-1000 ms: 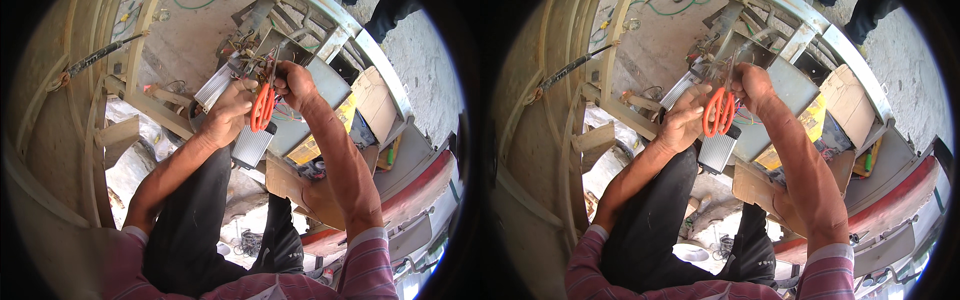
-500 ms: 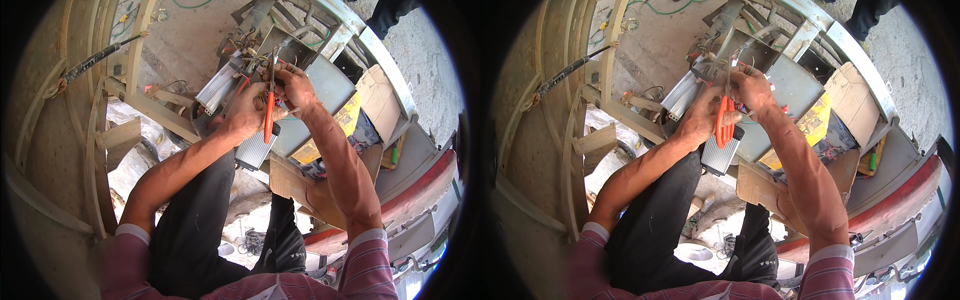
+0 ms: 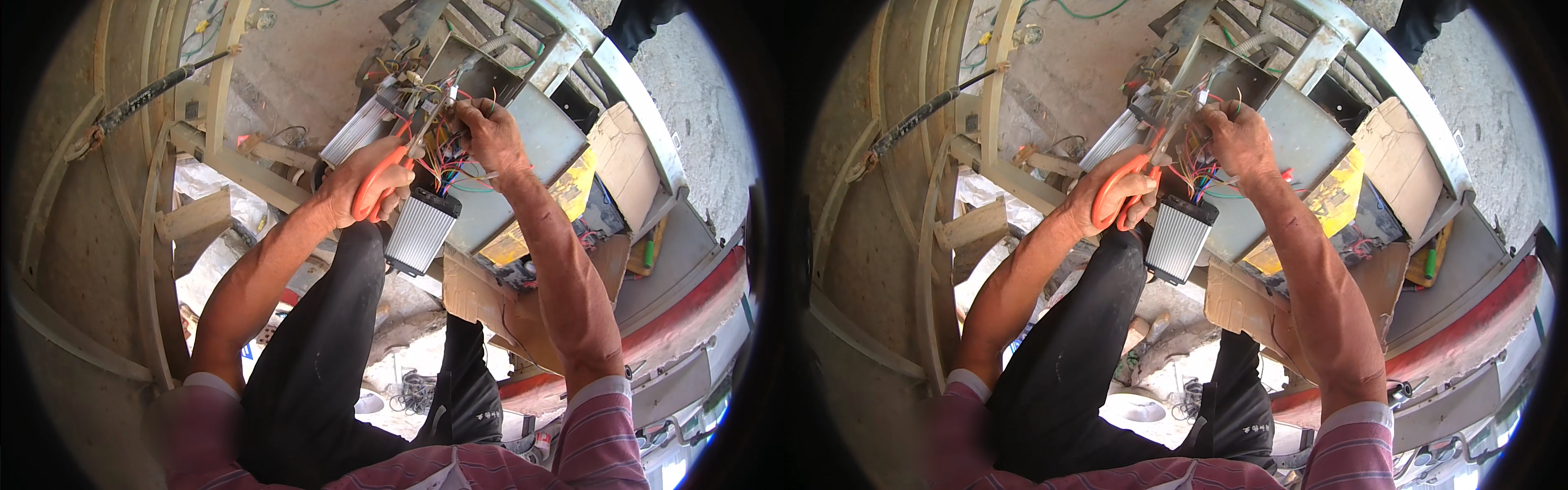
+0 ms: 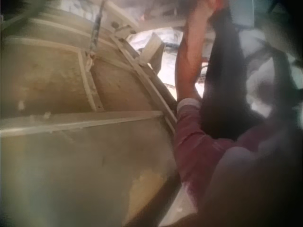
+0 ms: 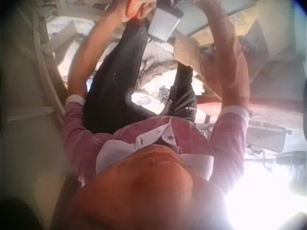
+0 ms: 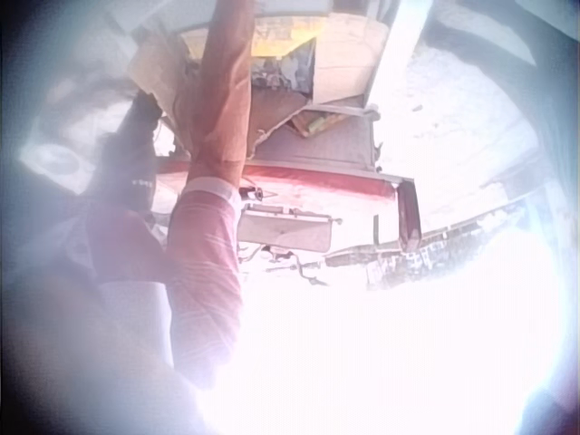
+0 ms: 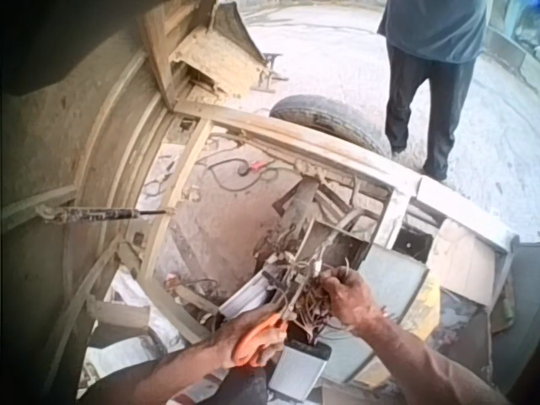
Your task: The person sits on the ground and works on a wiring harness connected to a silver heat sink. They strip wire ends, twist wires together, and use orange-handled pliers to cut and crimp connections. The person also handles a roll of electrical tape near the end.
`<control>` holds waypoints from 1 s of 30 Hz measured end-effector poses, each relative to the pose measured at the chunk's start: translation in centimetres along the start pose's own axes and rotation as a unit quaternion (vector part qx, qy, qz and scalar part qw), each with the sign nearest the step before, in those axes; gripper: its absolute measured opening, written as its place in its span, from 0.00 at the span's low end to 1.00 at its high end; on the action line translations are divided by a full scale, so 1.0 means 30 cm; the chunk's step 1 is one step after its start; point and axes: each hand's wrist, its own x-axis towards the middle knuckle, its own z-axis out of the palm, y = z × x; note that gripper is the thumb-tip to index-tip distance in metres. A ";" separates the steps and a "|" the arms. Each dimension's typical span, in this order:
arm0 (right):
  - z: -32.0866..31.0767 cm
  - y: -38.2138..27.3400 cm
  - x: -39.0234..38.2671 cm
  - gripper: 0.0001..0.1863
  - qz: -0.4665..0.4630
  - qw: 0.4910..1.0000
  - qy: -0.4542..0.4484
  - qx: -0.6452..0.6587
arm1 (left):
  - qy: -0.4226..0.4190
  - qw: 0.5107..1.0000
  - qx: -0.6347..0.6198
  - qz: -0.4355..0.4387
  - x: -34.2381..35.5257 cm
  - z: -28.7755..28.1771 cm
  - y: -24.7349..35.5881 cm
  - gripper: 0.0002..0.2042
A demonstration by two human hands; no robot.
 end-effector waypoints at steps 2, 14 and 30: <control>0.000 0.004 -0.005 0.12 -0.003 1.000 -0.005 -0.004 | 0.027 0.998 0.051 -0.037 -0.008 -0.016 0.006 0.19; -0.018 0.030 -0.030 0.14 -0.028 0.999 -0.006 0.023 | -0.015 0.988 0.141 -0.054 -0.004 -0.032 0.057 0.20; -0.007 0.038 -0.030 0.17 -0.028 0.997 0.038 -0.065 | -0.030 0.964 0.260 -0.037 0.091 -0.031 0.121 0.13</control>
